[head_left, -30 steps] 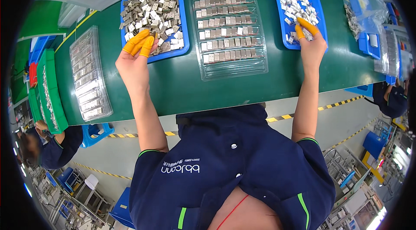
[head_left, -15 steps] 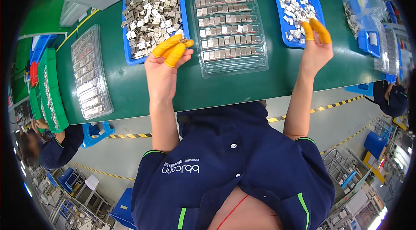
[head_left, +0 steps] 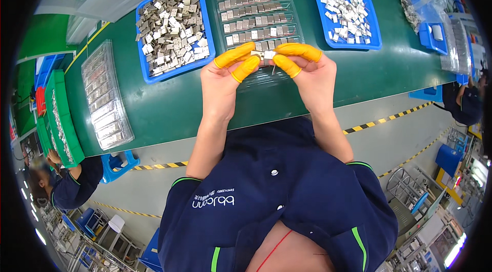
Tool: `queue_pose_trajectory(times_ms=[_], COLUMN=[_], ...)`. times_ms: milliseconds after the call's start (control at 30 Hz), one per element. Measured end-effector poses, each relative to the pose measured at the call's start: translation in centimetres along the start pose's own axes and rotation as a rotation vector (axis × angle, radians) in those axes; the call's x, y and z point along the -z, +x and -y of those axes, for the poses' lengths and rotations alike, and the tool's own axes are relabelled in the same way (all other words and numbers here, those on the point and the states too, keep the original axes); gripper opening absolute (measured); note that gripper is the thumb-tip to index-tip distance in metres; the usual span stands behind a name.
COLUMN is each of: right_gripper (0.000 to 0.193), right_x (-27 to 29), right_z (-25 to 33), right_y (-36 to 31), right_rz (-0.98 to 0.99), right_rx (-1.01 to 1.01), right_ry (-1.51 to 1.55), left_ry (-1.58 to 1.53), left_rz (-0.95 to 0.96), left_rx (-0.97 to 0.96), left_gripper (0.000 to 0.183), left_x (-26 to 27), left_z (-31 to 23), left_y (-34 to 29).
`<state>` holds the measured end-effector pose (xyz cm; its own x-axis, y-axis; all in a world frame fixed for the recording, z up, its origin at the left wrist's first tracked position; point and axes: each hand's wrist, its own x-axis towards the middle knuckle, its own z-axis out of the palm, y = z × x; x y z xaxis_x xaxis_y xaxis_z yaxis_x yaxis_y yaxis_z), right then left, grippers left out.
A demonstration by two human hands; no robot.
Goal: The person picks small metallic components from blue trays and places them into a clear plastic organizer. They use yellow finger cots to handle the parts, repeatedly transferring items from the bulk trays to the slots in the organizer.
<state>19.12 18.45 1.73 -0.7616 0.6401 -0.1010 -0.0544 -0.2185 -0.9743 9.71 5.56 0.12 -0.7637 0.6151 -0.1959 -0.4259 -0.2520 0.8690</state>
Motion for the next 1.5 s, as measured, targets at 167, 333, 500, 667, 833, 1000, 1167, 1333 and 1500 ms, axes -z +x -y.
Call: queue_pose_trajectory(times_ms=[167,333,500,667,833,1000,1167,1333,1500], right_gripper=[0.021,0.021,0.021,0.024,0.02,0.017,0.018,0.018,0.016], right_x=[-0.5,0.4,2.7,4.5,4.1,2.7,0.0,-1.6,-2.3], right_z=[0.1,-0.1,-0.5,-1.6,-1.6,-1.5,-1.0,-2.5,-4.5], right_y=[-0.5,-1.4,-2.9,-4.0,-4.6,-3.9,-2.4,-0.7,-1.0], right_rz=[-0.07,0.028,0.134,0.217,0.227,0.227,0.157,0.215,0.244], right_rx=[0.007,-0.101,-0.163,-0.293,-0.32,-0.038,0.335,0.748,0.798], right_ry=[0.039,-0.017,-0.071,0.114,0.178,-0.109,-0.527,-0.986,-1.029], left_ry=[0.032,0.139,0.267,0.144,0.041,-0.025,0.093,0.317,0.605], left_rz=[-0.034,-0.037,0.03,0.17,0.183,0.103,-0.09,-0.323,-0.418], left_rx=[0.022,0.083,0.15,0.351,0.42,0.291,0.193,-0.039,-0.162], left_gripper=[0.031,0.029,0.025,0.023,0.022,0.025,0.028,0.026,0.021], left_x=[0.1,0.3,0.1,-0.3,-0.6,0.0,2.3,7.2,8.6], left_z=[-0.1,0.2,0.3,1.5,1.5,2.0,0.6,0.2,-0.3], left_y=[-0.3,-1.0,-2.6,-3.4,-3.7,-4.2,-4.6,-5.9,-7.2])
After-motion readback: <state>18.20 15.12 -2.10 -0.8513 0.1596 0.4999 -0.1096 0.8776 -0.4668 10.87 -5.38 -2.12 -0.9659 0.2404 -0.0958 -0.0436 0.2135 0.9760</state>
